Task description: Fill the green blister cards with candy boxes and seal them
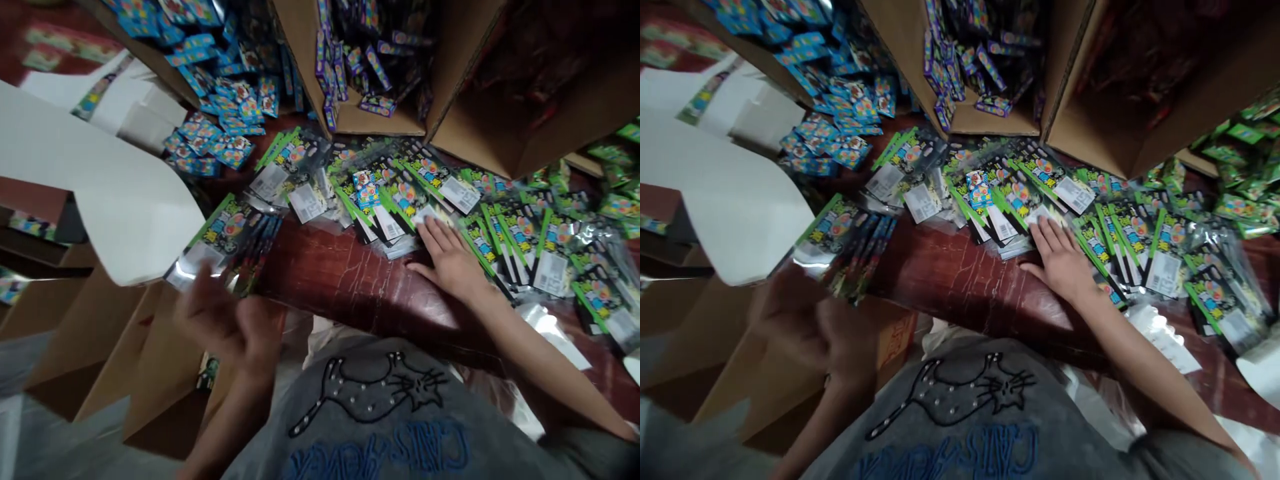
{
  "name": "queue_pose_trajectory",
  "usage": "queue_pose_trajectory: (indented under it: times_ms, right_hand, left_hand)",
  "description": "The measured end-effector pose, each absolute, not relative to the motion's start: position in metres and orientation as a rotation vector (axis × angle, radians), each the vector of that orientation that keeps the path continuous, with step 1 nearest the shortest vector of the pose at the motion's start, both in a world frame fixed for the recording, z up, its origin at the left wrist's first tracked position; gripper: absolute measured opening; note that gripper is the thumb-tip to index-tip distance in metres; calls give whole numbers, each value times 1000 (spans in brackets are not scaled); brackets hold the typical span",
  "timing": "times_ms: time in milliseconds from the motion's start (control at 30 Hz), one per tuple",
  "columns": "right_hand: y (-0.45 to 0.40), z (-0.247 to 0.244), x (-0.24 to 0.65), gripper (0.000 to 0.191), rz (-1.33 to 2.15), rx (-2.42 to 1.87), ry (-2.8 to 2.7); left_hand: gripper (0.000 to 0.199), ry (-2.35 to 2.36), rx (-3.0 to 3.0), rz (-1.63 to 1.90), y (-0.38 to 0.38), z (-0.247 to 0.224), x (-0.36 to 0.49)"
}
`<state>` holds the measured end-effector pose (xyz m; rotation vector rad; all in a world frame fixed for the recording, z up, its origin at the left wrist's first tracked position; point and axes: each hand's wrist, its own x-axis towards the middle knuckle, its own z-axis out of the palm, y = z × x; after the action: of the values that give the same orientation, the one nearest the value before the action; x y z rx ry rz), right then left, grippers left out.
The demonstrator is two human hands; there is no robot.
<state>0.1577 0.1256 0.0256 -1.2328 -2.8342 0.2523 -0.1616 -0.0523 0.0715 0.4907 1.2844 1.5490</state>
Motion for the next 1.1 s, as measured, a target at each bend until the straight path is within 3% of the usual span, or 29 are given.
queue_pose_trajectory:
  times_ms: [33, 100, 200, 367, 433, 533, 667, 833, 967, 1100]
  right_hand:
    - [114, 24, 175, 54, 201, -1181, -2830]
    - [86, 28, 193, 43, 58, -1076, -2745]
    - [42, 50, 195, 45, -55, -932, -2590]
    - [19, 84, 175, 51, 395, -740, -2533]
    - [36, 88, 171, 56, 382, -815, -2451]
    - [67, 91, 167, 42, 286, -918, -2424]
    - [89, 99, 170, 27, 576, -931, -2515]
    - [105, 116, 186, 30, 1120, -809, -2712]
    - [113, 129, 192, 34, 1436, -573, -2768]
    - [108, 128, 187, 36, 1309, -687, -2739]
  left_hand:
    - [64, 1268, 510, 1524, -34, 69, -139]
    - [60, 1233, 556, 1463, -1, 60, -94]
    - [54, 1186, 629, 1344, 31, 46, -38]
    - [33, 1236, 995, 1179, 39, 35, -20]
    - [24, 1192, 1264, 1042, 36, 38, -29]
    - [17, 1130, 1480, 810, 31, 46, -41]
    - [18, 1099, 1577, 575, 24, 53, -47]
    - [16, 956, 1448, 514, 22, 58, -52]
    - [45, 766, 1101, 534, 19, 61, -59]
    - [36, 922, 1046, 646, 13, 56, -62]
